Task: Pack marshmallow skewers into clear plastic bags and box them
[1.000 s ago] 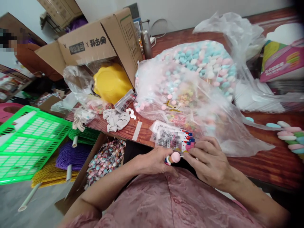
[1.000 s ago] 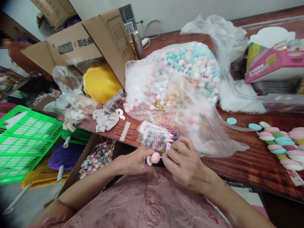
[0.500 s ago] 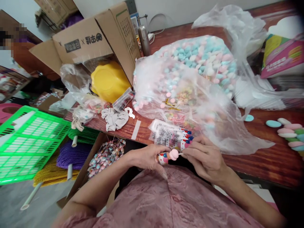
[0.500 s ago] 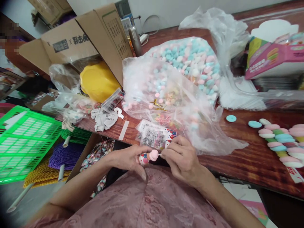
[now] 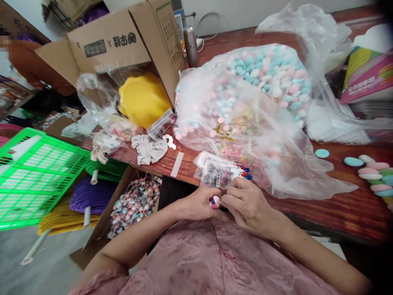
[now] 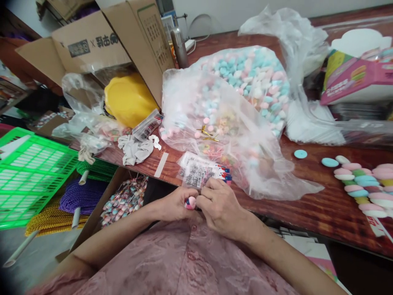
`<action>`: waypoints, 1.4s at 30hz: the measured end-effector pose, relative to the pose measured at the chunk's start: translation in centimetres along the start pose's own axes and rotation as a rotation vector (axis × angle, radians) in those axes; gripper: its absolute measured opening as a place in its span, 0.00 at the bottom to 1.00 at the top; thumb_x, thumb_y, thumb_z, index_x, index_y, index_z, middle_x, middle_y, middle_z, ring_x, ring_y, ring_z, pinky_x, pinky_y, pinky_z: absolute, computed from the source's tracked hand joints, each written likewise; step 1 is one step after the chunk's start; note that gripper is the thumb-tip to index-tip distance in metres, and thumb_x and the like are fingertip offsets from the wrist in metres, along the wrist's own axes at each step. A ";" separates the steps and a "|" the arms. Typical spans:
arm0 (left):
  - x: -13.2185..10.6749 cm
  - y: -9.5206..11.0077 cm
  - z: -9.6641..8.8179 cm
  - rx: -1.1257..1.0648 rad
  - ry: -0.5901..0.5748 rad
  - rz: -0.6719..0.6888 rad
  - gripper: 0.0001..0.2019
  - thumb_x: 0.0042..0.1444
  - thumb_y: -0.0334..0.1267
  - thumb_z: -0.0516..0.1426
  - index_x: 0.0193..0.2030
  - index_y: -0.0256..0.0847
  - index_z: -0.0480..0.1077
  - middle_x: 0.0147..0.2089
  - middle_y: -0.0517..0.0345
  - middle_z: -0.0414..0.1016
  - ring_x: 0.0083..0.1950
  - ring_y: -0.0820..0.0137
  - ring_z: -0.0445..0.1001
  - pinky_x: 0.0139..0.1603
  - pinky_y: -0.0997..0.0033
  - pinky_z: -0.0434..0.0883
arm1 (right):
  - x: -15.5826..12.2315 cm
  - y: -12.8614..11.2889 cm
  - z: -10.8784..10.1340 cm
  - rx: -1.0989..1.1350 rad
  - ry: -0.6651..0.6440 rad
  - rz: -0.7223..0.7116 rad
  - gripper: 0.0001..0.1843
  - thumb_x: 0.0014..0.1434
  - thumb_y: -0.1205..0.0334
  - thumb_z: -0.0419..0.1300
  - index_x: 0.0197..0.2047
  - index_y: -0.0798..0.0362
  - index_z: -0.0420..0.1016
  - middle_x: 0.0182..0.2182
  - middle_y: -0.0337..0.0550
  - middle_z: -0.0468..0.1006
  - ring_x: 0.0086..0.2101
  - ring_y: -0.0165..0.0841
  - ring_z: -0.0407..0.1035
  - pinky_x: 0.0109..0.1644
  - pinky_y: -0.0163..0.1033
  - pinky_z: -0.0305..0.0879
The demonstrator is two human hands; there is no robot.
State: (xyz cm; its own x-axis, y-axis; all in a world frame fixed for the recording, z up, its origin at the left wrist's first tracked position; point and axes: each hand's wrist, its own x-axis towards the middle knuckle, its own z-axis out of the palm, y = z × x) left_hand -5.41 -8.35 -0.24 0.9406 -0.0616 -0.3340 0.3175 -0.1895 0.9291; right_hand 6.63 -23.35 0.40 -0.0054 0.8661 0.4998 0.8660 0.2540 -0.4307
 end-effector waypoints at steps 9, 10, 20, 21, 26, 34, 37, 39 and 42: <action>-2.1 0.7 -0.8 0.560 0.082 -0.102 0.14 0.51 0.47 0.64 0.37 0.41 0.69 0.33 0.62 0.72 0.35 0.69 0.70 0.36 0.72 0.60 | -0.8 0.5 -0.4 -0.042 0.003 0.218 0.13 0.62 0.70 0.55 0.25 0.55 0.71 0.22 0.42 0.71 0.29 0.33 0.57 0.34 0.40 0.52; -2.1 0.9 -0.5 0.562 0.087 -0.096 0.13 0.53 0.47 0.63 0.37 0.41 0.68 0.34 0.61 0.73 0.36 0.68 0.70 0.36 0.72 0.61 | -0.7 0.3 -0.1 -0.040 0.006 0.215 0.13 0.62 0.70 0.54 0.25 0.55 0.70 0.22 0.42 0.71 0.28 0.32 0.58 0.34 0.40 0.52; -1.8 1.9 -0.4 0.343 0.149 0.000 0.11 0.52 0.40 0.63 0.38 0.39 0.69 0.32 0.63 0.69 0.34 0.72 0.66 0.34 0.74 0.62 | 0.5 -0.5 -0.3 0.178 -0.005 0.144 0.11 0.64 0.72 0.51 0.34 0.54 0.73 0.29 0.42 0.74 0.32 0.32 0.63 0.36 0.39 0.59; -2.1 2.0 -0.7 0.271 0.140 0.002 0.13 0.52 0.43 0.63 0.40 0.39 0.69 0.31 0.64 0.68 0.33 0.73 0.65 0.34 0.75 0.62 | 0.2 0.0 -0.8 0.180 0.009 0.158 0.09 0.65 0.71 0.52 0.38 0.54 0.73 0.31 0.43 0.75 0.33 0.32 0.65 0.37 0.38 0.60; -3.1 2.4 -1.4 0.043 0.025 0.032 0.16 0.66 0.47 0.50 0.39 0.36 0.71 0.29 0.63 0.64 0.30 0.76 0.62 0.32 0.76 0.61 | -0.9 1.5 -2.2 0.125 -0.002 0.113 0.09 0.66 0.70 0.52 0.39 0.54 0.74 0.29 0.41 0.77 0.31 0.30 0.68 0.38 0.37 0.63; -2.1 1.4 -0.1 0.103 0.381 0.135 0.23 0.66 0.50 0.48 0.25 0.36 0.66 0.24 0.60 0.66 0.27 0.76 0.64 0.31 0.75 0.62 | 2.0 -0.3 -0.3 -0.243 -0.013 0.084 0.15 0.58 0.78 0.48 0.27 0.55 0.70 0.23 0.44 0.71 0.25 0.32 0.63 0.30 0.38 0.58; -1.9 1.1 -0.1 -0.167 0.487 0.100 0.24 0.63 0.55 0.51 0.27 0.36 0.68 0.22 0.62 0.66 0.25 0.76 0.67 0.28 0.76 0.64 | 2.6 -0.3 -0.2 -0.047 0.078 0.170 0.13 0.61 0.74 0.50 0.41 0.55 0.74 0.30 0.45 0.75 0.29 0.32 0.66 0.33 0.38 0.64; -1.7 1.0 -0.1 -0.326 0.570 0.054 0.23 0.61 0.57 0.52 0.33 0.37 0.73 0.21 0.64 0.64 0.22 0.76 0.66 0.25 0.77 0.64 | 2.5 -0.3 0.0 0.214 0.213 0.351 0.18 0.63 0.68 0.54 0.56 0.51 0.69 0.37 0.43 0.76 0.29 0.30 0.67 0.33 0.36 0.66; -1.1 1.1 0.1 -0.370 0.656 0.104 0.24 0.59 0.58 0.54 0.46 0.38 0.76 0.24 0.62 0.68 0.25 0.76 0.67 0.29 0.75 0.67 | 2.5 -0.8 1.3 0.452 0.339 0.574 0.18 0.61 0.62 0.61 0.54 0.47 0.70 0.34 0.39 0.74 0.28 0.29 0.66 0.30 0.35 0.65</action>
State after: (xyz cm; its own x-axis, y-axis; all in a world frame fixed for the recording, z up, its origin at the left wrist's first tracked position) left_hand -6.11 -8.60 1.18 0.8099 0.5562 -0.1866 0.1343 0.1339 0.9819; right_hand 5.27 -20.78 1.01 0.5940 0.7551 0.2774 0.4012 0.0208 -0.9157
